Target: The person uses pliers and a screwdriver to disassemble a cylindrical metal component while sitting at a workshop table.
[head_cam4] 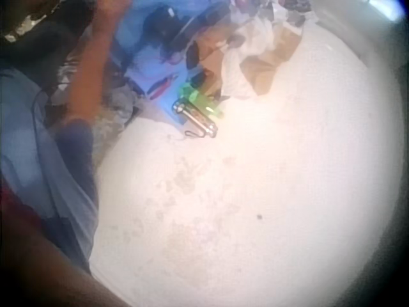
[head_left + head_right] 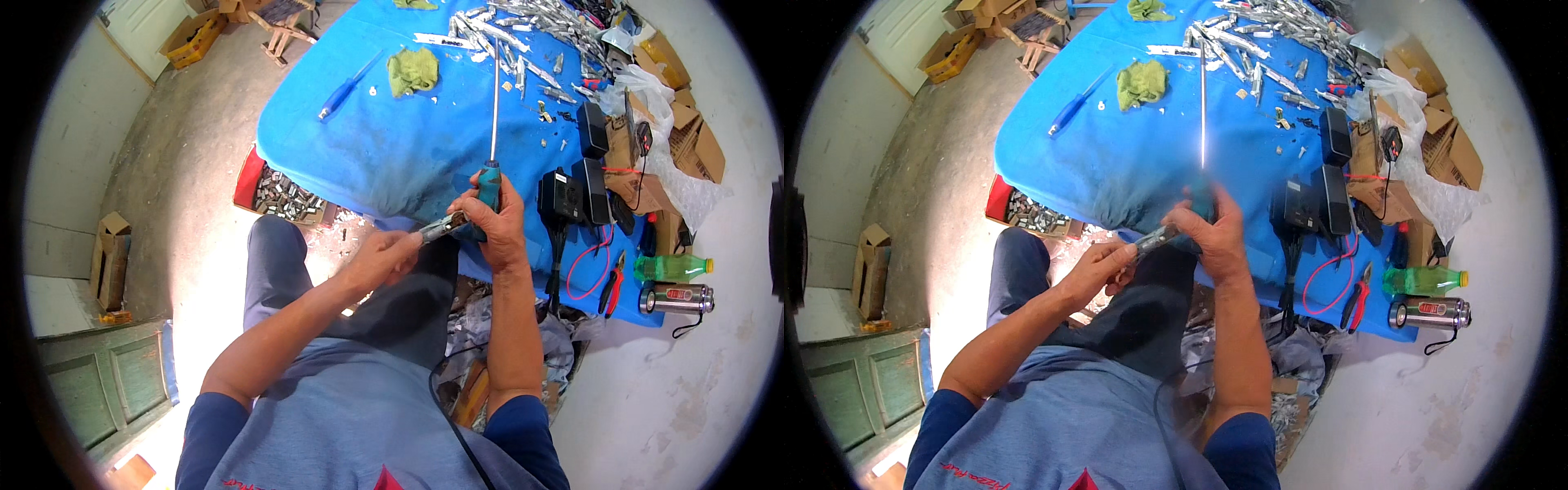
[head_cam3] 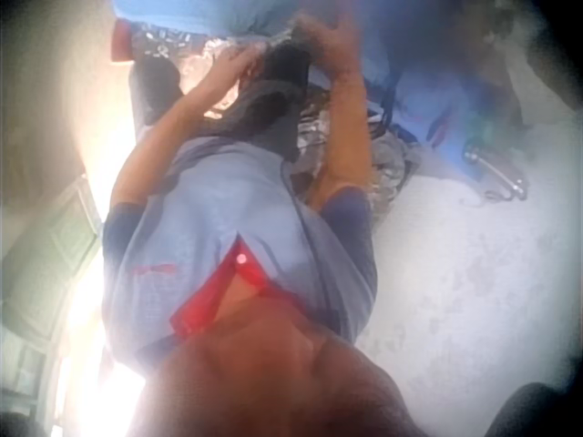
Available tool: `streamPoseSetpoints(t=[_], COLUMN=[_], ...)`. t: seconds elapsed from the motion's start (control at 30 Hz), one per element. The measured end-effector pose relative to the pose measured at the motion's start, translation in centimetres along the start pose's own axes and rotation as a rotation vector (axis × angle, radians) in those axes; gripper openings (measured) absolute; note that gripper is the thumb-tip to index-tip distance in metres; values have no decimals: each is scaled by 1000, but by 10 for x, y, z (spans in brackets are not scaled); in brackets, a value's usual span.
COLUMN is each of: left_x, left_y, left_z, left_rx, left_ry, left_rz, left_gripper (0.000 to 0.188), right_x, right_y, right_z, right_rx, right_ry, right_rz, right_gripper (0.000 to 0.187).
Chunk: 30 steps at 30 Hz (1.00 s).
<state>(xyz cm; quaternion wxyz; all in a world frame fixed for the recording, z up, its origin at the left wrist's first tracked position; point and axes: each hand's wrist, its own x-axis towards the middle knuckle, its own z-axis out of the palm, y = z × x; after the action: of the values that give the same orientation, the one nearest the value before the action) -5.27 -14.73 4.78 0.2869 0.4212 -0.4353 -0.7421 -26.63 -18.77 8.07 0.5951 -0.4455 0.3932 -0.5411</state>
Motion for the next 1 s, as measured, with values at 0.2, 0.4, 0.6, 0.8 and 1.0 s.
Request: streamPoseSetpoints(t=[0.2, 0.4, 0.6, 0.8, 1.0], left_x=[-1, 1, 2, 3, 2], left_y=[1, 9, 7, 5, 2], left_z=[-3, 4, 9, 8, 10], left_rx=[17, 107, 181, 266, 406], left_ry=[-11, 23, -26, -70, -120], left_rz=[2, -24, 31, 26, 24], left_gripper=[41, 38, 37, 37, 39], right_x=[4, 4, 4, 3, 2], right_y=[-2, -7, -5, -6, -8], right_z=[-2, 6, 3, 5, 9], right_rx=[-26, -78, -109, -87, -132], right_ry=[-19, -11, -18, -86, -163], right_rz=[51, 212, 251, 185, 191], right_gripper=[41, 40, 44, 45, 45])
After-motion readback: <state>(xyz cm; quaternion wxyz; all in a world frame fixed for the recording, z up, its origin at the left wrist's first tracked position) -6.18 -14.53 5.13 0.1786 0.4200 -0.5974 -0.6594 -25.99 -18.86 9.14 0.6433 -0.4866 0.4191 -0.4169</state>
